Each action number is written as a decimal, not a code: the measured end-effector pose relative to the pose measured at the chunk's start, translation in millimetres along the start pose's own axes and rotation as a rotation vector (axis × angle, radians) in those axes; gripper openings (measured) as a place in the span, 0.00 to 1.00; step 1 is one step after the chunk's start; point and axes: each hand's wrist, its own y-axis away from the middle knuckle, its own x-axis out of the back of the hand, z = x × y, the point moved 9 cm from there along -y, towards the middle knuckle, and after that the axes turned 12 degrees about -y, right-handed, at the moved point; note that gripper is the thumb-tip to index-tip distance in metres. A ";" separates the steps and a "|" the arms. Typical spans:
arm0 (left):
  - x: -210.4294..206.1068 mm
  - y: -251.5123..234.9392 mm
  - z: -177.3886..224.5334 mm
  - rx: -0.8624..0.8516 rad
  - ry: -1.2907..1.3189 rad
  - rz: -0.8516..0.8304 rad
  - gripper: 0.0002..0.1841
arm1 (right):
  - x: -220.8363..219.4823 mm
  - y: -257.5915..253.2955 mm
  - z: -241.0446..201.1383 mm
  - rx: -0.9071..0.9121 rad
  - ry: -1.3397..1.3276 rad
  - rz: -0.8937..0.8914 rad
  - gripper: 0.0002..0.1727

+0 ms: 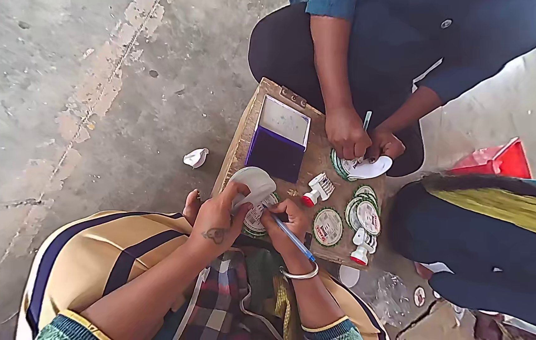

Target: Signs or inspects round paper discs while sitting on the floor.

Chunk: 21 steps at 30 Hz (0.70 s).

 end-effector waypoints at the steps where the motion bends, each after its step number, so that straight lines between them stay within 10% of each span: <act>1: 0.9 -1.3 0.1 -0.002 -0.003 0.003 0.11 | -0.8 -1.5 -1.1 0.004 0.002 0.004 0.05; 16: 1.2 4.2 5.6 -0.076 -0.016 0.050 0.29 | 2.1 1.9 3.4 -0.011 0.026 0.020 0.05; 21: 1.5 9.0 20.7 -0.260 -0.126 0.093 0.18 | 3.3 1.3 1.0 0.020 -0.041 0.038 0.05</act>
